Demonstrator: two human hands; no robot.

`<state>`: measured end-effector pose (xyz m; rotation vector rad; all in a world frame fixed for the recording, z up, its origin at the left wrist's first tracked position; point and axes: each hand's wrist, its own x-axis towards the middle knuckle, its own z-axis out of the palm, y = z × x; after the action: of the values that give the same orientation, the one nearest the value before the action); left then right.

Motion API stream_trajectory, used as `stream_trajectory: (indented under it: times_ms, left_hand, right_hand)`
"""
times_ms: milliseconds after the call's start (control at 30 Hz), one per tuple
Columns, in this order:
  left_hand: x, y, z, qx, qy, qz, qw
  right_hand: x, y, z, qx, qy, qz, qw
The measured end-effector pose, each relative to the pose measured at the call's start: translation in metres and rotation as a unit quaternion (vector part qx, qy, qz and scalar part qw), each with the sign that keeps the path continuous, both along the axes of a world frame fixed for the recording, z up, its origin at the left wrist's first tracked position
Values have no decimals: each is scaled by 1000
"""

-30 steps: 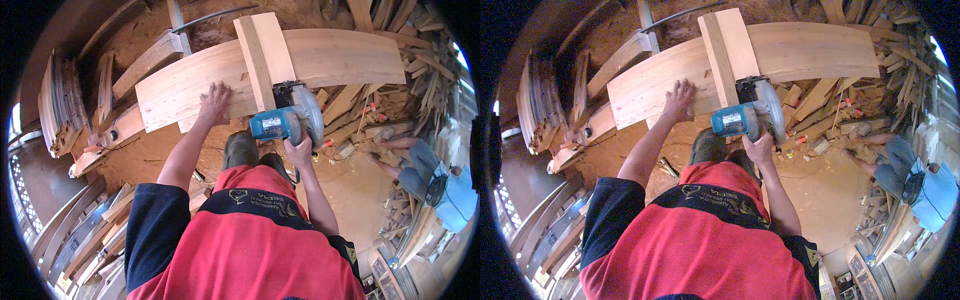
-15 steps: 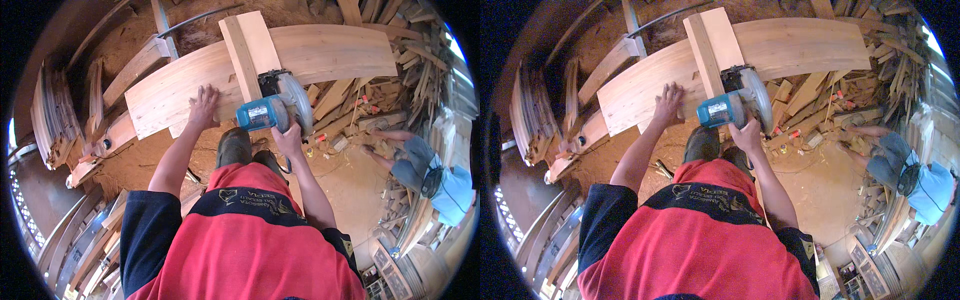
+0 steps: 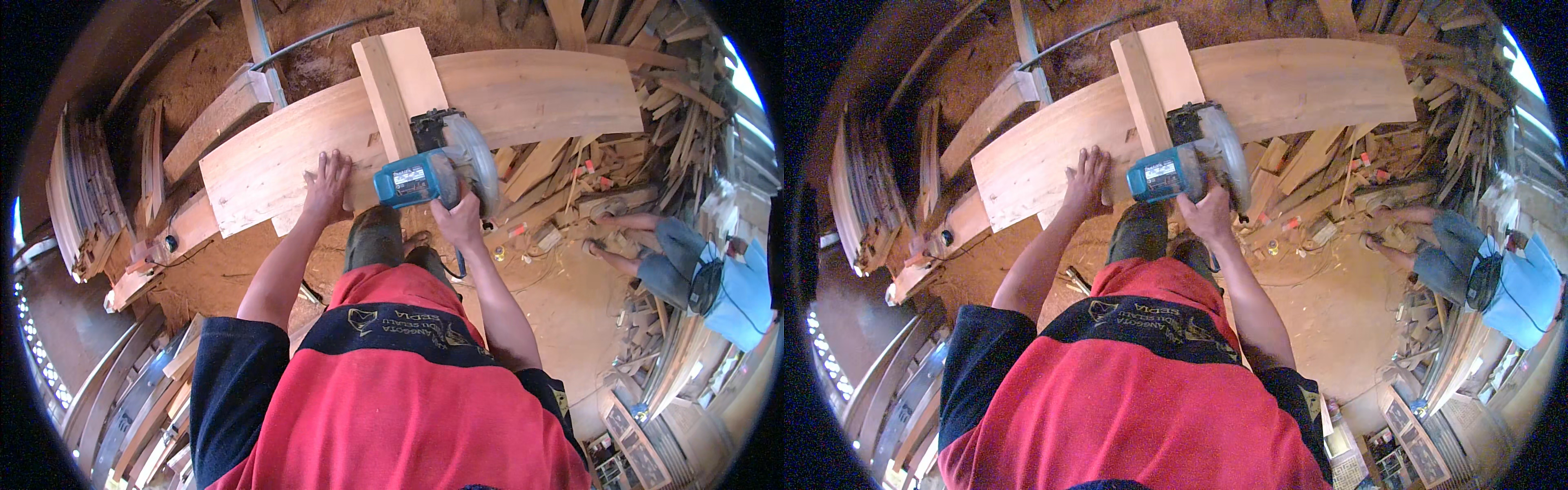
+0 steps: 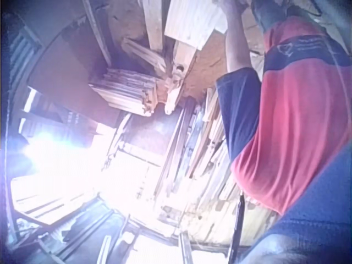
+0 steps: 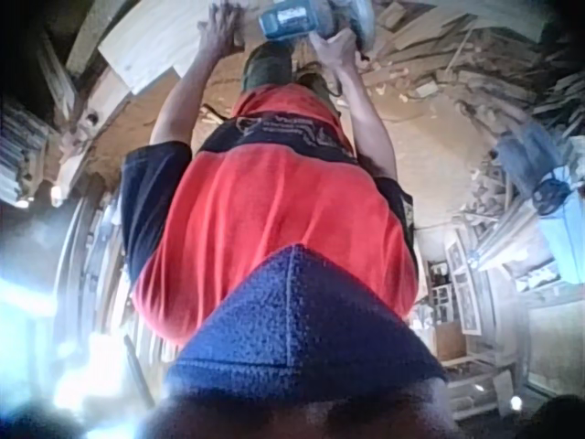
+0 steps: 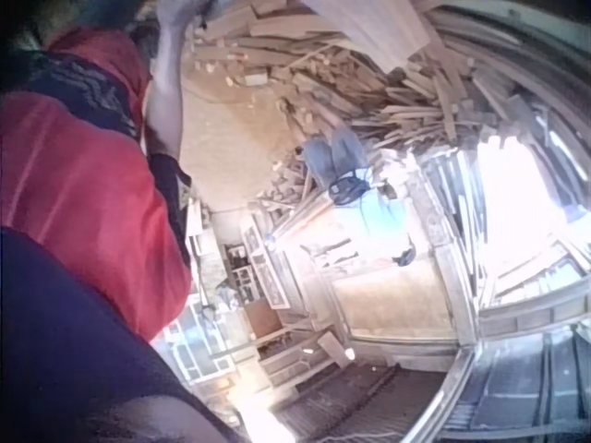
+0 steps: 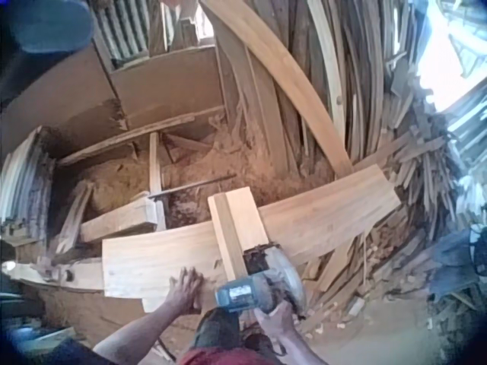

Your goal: The person positions wooden boards against a guide, uses a circular saw to cut through the wood, and subsequently uses a hand planer to smooth the surfaces of several boards.

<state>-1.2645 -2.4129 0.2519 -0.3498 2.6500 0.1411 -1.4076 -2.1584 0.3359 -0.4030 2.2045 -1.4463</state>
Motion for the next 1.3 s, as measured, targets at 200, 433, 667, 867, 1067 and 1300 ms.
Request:
stream_trajectory:
  times_ms: [200,433,667,867,1067,1300]
  left_hand:
    - [-4,0,-1,0,-19,-3,1000]
    - [1,-3,-11,-4,-3,-5,1000]
    - [-1,-3,-10,14,-9,2,1000]
    - [-2,-4,-9,29,-5,5,1000]
    - [-7,-2,0,-14,-41,-15,999]
    - [-3,-5,-12,-19,-34,-15,999]
  right_hand:
    - [-9,-5,-11,21,7,23,999]
    - [-18,-18,-6,70,17,27,997]
    - [-30,-35,-5,10,42,19,999]
    - [-43,-49,-5,21,42,23,999]
    - [-55,-64,-7,77,38,21,996]
    - [-68,-82,0,66,52,25,996]
